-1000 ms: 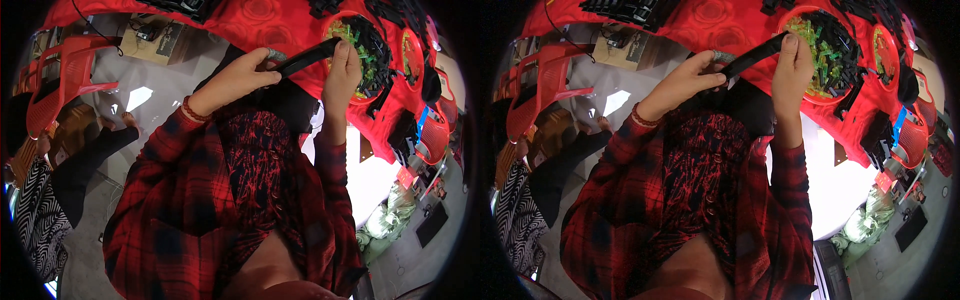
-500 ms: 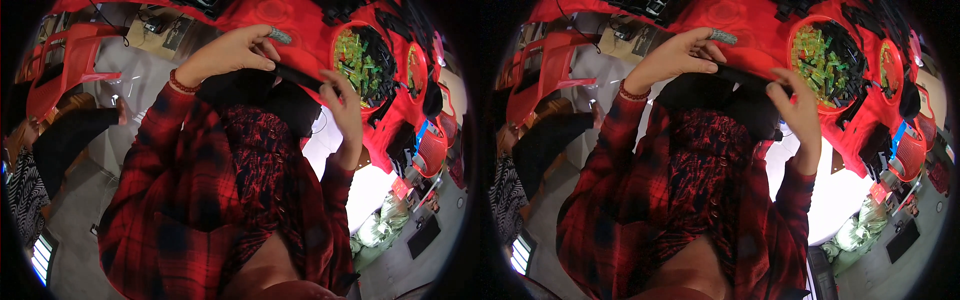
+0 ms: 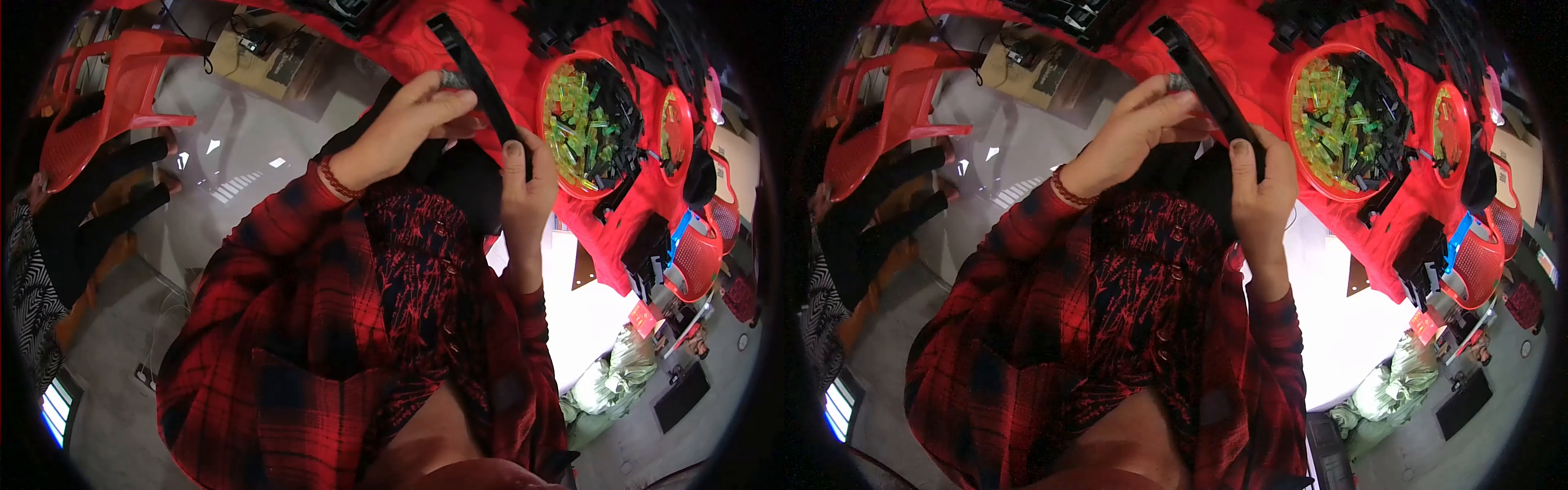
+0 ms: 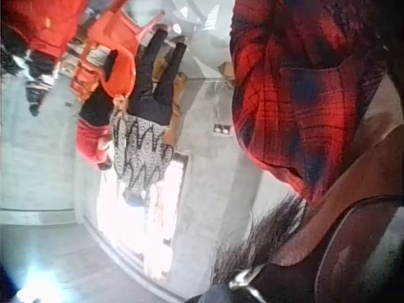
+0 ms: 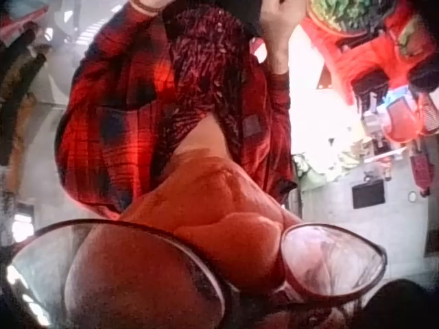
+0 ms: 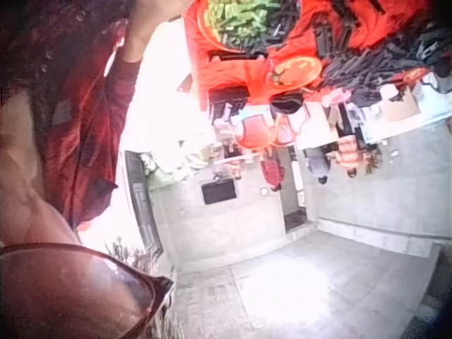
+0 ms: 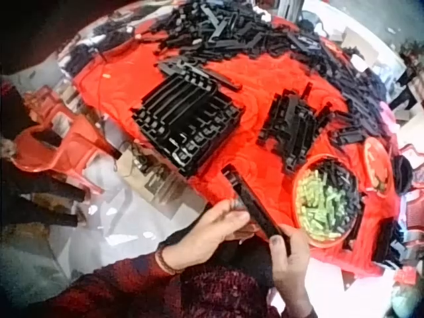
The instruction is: The person assembles level components by taking small vials from a dish and inserting them into black plastic housings by hand.
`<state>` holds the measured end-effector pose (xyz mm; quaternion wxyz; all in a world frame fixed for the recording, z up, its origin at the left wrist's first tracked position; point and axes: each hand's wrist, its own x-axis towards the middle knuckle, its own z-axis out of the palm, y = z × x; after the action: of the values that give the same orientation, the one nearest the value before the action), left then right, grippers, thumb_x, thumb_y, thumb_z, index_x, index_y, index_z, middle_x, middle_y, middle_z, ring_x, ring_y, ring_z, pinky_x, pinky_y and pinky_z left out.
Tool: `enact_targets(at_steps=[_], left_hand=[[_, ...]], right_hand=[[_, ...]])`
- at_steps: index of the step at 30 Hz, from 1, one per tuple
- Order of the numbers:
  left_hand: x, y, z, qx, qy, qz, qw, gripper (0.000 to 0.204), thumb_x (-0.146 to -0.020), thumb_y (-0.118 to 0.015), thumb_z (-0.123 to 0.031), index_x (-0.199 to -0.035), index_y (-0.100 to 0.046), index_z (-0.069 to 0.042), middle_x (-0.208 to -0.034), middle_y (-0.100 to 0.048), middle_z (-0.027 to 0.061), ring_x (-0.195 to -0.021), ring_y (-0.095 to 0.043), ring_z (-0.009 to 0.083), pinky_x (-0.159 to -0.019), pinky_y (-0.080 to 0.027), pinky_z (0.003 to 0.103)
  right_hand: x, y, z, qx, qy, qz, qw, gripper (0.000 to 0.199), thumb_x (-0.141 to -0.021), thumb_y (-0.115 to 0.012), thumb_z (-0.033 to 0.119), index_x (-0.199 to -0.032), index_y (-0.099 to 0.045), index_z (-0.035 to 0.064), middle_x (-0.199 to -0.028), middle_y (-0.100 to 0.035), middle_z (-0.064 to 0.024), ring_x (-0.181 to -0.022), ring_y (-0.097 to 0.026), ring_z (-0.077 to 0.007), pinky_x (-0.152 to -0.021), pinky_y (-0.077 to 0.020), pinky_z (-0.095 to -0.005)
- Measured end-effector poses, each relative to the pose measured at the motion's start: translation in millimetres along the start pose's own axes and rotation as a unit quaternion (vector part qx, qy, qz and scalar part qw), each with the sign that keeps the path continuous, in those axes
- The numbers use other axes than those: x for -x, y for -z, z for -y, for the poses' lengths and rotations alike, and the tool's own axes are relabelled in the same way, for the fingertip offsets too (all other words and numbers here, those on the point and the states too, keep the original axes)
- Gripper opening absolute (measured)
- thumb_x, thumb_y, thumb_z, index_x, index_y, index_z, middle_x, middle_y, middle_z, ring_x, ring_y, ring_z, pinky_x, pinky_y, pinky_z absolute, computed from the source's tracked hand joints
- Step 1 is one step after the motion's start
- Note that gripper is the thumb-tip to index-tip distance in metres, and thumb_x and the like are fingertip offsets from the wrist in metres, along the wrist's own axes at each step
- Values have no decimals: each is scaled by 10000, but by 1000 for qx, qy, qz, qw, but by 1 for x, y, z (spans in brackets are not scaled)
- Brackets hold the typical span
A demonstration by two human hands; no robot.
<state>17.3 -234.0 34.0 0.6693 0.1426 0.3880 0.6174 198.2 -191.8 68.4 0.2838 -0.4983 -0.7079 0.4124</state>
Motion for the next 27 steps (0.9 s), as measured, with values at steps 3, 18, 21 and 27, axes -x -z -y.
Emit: enact_targets(at_steps=[3, 18, 21, 27], left_hand=[[0, -8, 5, -11, 21, -23, 999, 250, -1005, -535, -161, -1215, -558, -28, -1119, -641, 71, -1047, -638, 193, -942, -523, 363], [5, -6, 2, -118, -35, -9, 992, 242, -1010, -532, -217, -1171, -571, -41, -1003, -651, 37, -923, -625, 111, -823, -509, 272], [9, -9, 1, -24, 0, 11, 1000, 244, -1010, -531, -226, -1170, -576, -47, -989, -648, 32, -877, -626, 106, -754, -525, 265], [14, -10, 4, -114, 77, 56, 989, 227, -1006, -522, -222, -1125, -581, -38, -924, -615, 11, -828, -621, 102, -699, -521, 246]], right_hand=[[9, -13, -3, 10, -1, 19, 1000, 265, -966, -589, 155, -1151, -599, -34, -973, -639, -153, -878, -624, -252, -796, -490, -342], [11, -6, 9, 95, 82, 105, 987, 332, -884, -680, 129, -1153, -583, -40, -920, -658, -141, -787, -645, -237, -755, -508, -325], [0, 0, 10, -66, -52, 23, 996, 228, -964, -593, 118, -1128, -593, -40, -930, -658, -84, -818, -619, -136, -758, -496, -268], [-39, -5, 3, -176, -11, -67, 982, 437, -1035, -469, 270, -1309, -500, -70, -1156, -611, -151, -985, -594, -156, -920, -458, -299]])
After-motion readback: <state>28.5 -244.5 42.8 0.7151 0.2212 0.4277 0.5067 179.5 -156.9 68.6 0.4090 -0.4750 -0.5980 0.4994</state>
